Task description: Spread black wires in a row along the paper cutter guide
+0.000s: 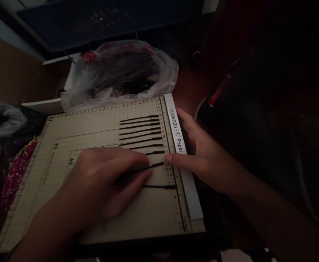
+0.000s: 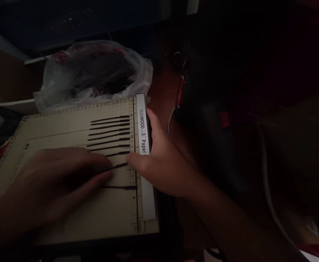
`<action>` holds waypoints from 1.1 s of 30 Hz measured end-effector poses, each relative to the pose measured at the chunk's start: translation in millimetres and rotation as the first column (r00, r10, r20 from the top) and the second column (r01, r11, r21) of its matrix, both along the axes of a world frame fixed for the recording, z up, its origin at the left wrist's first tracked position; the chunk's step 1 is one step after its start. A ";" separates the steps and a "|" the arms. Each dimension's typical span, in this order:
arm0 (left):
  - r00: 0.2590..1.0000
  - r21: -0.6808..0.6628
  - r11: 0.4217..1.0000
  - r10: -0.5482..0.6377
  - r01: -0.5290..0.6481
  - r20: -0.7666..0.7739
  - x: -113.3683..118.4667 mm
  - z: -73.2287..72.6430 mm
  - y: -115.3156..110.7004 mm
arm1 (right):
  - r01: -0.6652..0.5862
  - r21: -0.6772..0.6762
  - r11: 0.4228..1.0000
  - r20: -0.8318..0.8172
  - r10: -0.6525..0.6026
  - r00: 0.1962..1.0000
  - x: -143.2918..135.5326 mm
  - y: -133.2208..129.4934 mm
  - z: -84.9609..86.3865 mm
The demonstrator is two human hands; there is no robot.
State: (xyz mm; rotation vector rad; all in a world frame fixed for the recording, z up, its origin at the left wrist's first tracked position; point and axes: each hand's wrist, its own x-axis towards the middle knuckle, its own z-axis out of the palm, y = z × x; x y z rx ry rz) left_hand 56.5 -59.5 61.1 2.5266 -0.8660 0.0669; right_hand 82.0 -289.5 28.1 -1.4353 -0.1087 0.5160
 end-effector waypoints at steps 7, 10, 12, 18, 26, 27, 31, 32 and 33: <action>1.000 0.014 1.000 0.018 -0.018 0.008 0.2 -5.7 -1.6 | -0.014 -0.067 0.998 0.053 0.017 0.998 0.4 -0.5 -0.4; 1.000 0.017 0.999 0.029 -0.029 0.013 0.4 -6.0 -2.0 | -0.019 -0.065 0.998 0.062 0.023 0.998 0.9 0.0 1.7; 0.999 0.020 0.999 0.037 -0.037 0.009 0.5 -5.5 -2.5 | -0.025 -0.051 0.998 0.062 0.028 0.998 1.0 0.2 2.9; 0.998 0.042 0.997 0.065 -0.065 -0.003 -1.0 -3.8 -3.3 | -0.043 -0.051 0.998 0.079 0.047 0.996 0.7 -0.3 3.2; 0.997 0.033 0.997 0.077 -0.076 -0.029 0.4 -3.9 -6.0 | -0.033 -0.094 0.995 0.105 0.043 0.994 1.6 0.3 2.5; 0.997 0.034 0.997 0.076 -0.075 -0.032 0.5 -3.8 -6.2 | -0.035 -0.091 0.995 0.106 0.045 0.993 1.6 0.4 2.5; 0.997 0.029 0.997 0.074 -0.074 -0.024 0.0 -3.5 -6.3 | -0.032 -0.091 0.995 0.104 0.042 0.994 1.0 -0.2 2.0; 0.997 0.023 0.997 0.070 -0.070 -0.018 -0.3 -3.4 -6.3 | -0.030 -0.089 0.996 0.102 0.039 0.994 0.7 -0.6 1.8; 0.998 0.018 0.998 0.068 -0.067 -0.013 -0.6 -3.3 -6.4 | -0.027 -0.087 0.996 0.101 0.035 0.994 0.5 -1.0 1.4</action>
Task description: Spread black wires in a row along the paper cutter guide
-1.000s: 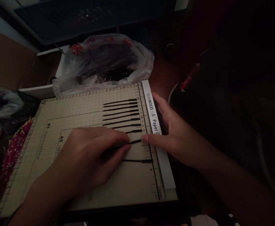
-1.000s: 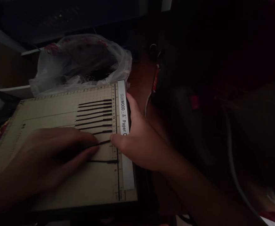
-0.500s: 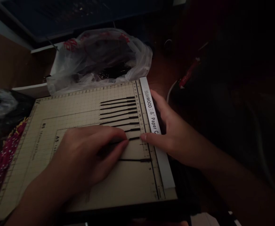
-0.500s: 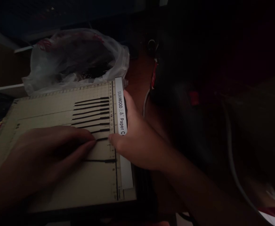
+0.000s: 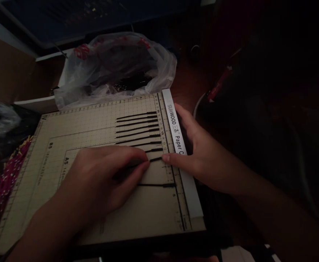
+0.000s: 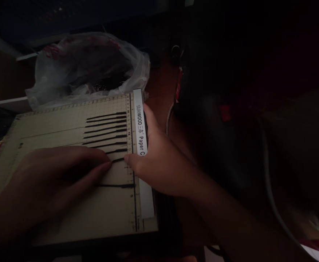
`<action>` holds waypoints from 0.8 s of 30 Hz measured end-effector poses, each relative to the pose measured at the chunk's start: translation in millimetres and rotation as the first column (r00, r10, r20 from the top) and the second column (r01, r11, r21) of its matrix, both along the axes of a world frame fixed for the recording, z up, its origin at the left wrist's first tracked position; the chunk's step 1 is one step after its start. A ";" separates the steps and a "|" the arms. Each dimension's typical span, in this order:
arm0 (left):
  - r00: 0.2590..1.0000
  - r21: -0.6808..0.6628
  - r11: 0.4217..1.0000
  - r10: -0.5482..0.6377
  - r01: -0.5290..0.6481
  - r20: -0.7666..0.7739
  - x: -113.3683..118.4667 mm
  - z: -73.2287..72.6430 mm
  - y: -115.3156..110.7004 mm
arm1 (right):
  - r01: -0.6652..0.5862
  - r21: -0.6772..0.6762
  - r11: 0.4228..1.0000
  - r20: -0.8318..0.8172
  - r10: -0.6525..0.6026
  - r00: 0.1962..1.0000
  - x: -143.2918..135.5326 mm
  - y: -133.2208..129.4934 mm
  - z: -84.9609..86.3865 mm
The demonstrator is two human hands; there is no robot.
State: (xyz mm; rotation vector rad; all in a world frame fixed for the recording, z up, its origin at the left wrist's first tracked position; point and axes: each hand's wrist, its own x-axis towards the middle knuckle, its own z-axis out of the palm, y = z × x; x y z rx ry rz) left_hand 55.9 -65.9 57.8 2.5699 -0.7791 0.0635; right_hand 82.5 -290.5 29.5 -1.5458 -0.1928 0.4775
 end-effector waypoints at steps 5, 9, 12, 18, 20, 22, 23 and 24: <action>1.000 -0.012 1.000 0.005 -0.005 0.009 0.0 -0.5 0.4 | 0.005 0.012 1.000 -0.009 -0.005 1.000 -0.4 -1.5 -2.0; 1.000 -0.009 1.000 0.006 -0.005 0.013 0.9 -1.6 1.8 | 0.007 0.005 1.000 0.010 -0.007 1.000 -0.8 -1.5 -3.1; 1.000 -0.002 1.000 0.003 -0.003 0.020 1.0 -2.1 2.4 | 0.023 -0.009 1.000 0.026 -0.023 0.999 -1.0 -1.2 -2.7; 1.000 -0.003 1.000 -0.009 0.009 0.021 1.8 -1.0 1.8 | 0.026 -0.018 1.000 0.045 -0.025 0.999 -0.7 -1.0 -0.6; 1.000 0.003 1.000 -0.005 0.005 0.018 1.8 0.0 1.4 | 0.025 -0.015 1.000 0.053 -0.024 0.998 -1.1 -1.7 -1.1; 1.000 0.002 1.000 -0.004 0.004 0.003 1.5 0.5 1.0 | 0.019 -0.008 1.000 0.057 -0.018 0.998 -1.5 -2.5 -1.9; 1.000 -0.003 1.000 -0.005 0.005 0.000 1.2 0.5 0.8 | 0.016 -0.006 1.000 0.061 -0.016 0.998 -1.6 -2.7 -2.3; 1.000 -0.006 1.000 -0.009 0.009 -0.002 1.0 0.3 0.5 | 0.015 -0.007 1.000 0.067 -0.015 0.998 -1.7 -2.7 -2.7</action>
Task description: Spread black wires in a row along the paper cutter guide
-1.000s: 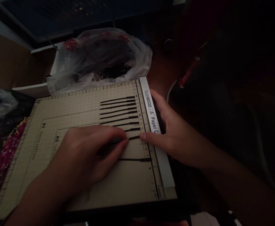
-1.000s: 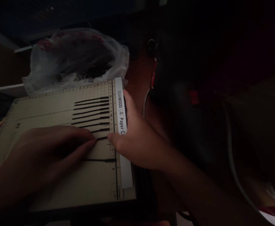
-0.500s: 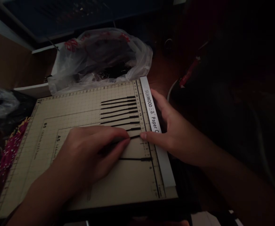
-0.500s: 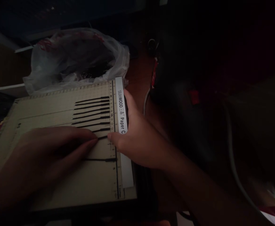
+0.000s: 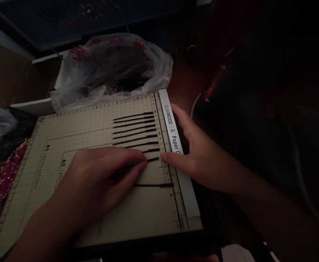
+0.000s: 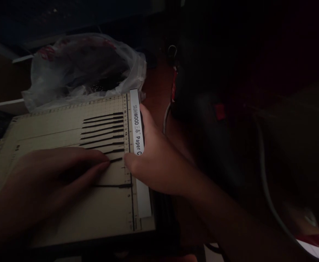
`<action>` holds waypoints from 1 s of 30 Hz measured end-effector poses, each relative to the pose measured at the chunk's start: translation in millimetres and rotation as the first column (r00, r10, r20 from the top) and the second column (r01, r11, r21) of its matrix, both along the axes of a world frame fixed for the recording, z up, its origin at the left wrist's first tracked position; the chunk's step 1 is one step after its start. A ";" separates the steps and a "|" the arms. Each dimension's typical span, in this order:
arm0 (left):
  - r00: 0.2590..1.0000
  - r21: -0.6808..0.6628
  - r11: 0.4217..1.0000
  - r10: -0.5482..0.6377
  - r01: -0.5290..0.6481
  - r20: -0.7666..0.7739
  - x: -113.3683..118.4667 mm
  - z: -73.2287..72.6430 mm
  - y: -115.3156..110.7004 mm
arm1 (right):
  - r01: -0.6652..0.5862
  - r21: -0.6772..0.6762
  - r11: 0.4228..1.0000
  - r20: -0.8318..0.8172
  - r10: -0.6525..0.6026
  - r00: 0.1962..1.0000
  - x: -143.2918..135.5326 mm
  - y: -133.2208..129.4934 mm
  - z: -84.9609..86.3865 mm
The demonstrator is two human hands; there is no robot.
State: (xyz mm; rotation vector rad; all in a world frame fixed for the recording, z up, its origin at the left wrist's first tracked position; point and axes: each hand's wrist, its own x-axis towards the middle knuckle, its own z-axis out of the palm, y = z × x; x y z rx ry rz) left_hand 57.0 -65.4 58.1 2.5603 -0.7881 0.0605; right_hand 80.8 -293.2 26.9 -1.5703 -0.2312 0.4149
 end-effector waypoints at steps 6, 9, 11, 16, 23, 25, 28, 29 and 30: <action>1.000 0.009 1.000 -0.005 0.004 0.024 1.4 -3.6 -0.5 | 0.051 0.048 0.998 -0.078 -0.047 0.996 0.6 3.3 -0.1; 0.999 0.008 1.000 0.002 -0.002 0.043 1.8 -5.9 0.7 | 0.093 0.051 0.994 -0.148 -0.085 0.985 0.6 4.4 1.4; 0.998 0.015 1.000 0.006 -0.007 0.061 0.9 -6.5 1.4 | 0.106 0.049 0.993 -0.169 -0.096 0.981 0.5 4.5 2.4; 0.996 0.031 0.999 0.018 -0.021 0.088 -2.0 -4.7 0.9 | 0.115 0.061 0.991 -0.175 -0.103 0.979 0.4 5.2 1.6; 0.997 0.033 0.999 0.021 -0.023 0.073 -1.0 -6.6 1.1 | 0.090 0.085 0.992 -0.149 -0.077 0.986 1.2 6.1 -0.2; 0.997 0.038 0.999 0.020 -0.022 0.070 -1.4 -7.0 2.3 | 0.094 0.077 0.993 -0.155 -0.081 0.985 1.0 5.9 -0.2; 0.998 0.039 0.999 0.026 -0.028 0.053 -1.9 -6.0 2.9 | 0.105 0.059 0.993 -0.165 -0.094 0.982 0.5 5.3 -0.4; 0.998 0.040 0.999 0.035 -0.037 0.047 -2.2 -5.1 2.5 | 0.109 0.056 0.992 -0.166 -0.099 0.981 0.3 5.1 -0.4; 0.998 0.036 0.998 0.045 -0.047 0.045 -2.7 -3.9 2.1 | 0.109 0.054 0.993 -0.165 -0.099 0.981 0.2 4.9 -0.3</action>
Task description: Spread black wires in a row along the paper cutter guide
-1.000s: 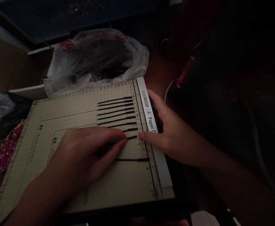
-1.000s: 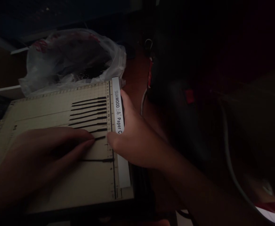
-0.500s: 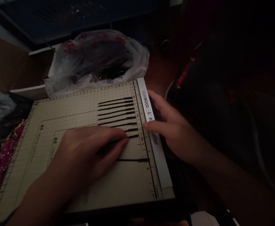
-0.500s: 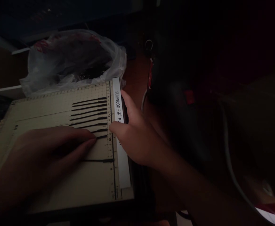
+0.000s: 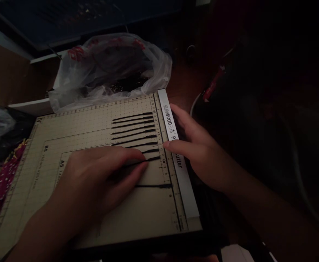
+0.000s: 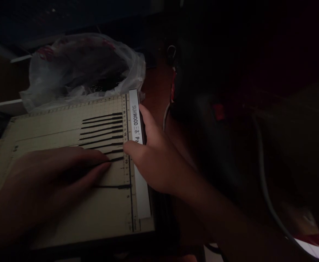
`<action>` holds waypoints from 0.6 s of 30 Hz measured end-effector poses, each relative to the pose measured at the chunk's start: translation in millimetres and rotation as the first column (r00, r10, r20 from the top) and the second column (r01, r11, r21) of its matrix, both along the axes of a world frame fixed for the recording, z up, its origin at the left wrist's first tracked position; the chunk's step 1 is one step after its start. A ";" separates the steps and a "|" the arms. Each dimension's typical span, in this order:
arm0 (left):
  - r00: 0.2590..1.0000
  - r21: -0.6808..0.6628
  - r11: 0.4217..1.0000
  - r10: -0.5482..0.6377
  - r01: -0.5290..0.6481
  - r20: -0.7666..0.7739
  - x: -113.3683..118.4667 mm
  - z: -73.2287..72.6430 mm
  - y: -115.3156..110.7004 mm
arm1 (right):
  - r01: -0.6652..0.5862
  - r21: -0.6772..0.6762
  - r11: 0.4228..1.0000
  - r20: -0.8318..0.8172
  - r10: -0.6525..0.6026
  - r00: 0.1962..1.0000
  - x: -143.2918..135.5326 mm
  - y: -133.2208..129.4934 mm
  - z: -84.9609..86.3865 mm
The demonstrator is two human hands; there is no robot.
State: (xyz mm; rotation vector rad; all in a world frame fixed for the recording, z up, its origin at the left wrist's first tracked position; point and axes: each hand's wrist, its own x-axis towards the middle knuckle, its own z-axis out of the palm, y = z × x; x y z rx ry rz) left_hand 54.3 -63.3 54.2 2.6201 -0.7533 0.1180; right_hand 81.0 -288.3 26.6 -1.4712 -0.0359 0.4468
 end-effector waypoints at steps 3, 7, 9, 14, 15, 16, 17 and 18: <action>1.000 -0.023 1.000 -0.018 0.017 -0.013 -3.8 3.9 -1.8 | -0.004 0.007 1.000 0.005 0.004 1.000 -0.4 -0.5 1.1; 0.983 -0.092 0.980 -0.179 0.174 -0.051 -10.8 6.1 -4.1 | -0.025 0.011 1.000 0.015 0.025 1.000 -1.0 -1.2 3.6; 0.973 -0.096 0.970 -0.228 0.223 -0.044 -11.9 6.4 -5.7 | -0.028 0.016 0.999 0.027 0.027 0.999 -1.3 -1.4 4.6; 0.954 -0.070 0.955 -0.294 0.289 -0.065 -8.6 7.8 -8.9 | -0.023 0.018 1.000 0.027 0.022 0.999 -1.1 -0.8 5.8; 0.951 -0.081 0.951 -0.302 0.297 -0.060 -8.1 7.9 -9.2 | -0.019 0.016 1.000 0.022 0.019 1.000 -1.0 -0.5 6.1; 0.950 -0.096 0.949 -0.307 0.301 -0.056 -8.0 7.8 -9.2 | -0.016 0.014 1.000 0.016 0.016 1.000 -0.9 -0.2 6.3; 0.948 -0.112 0.946 -0.313 0.305 -0.059 -8.1 7.6 -9.2 | -0.014 0.012 1.000 0.011 0.014 1.000 -0.9 0.0 6.6; 0.946 -0.124 0.943 -0.318 0.309 -0.065 -8.5 7.2 -9.0 | -0.011 0.011 1.000 0.010 0.011 1.000 -0.9 0.1 6.8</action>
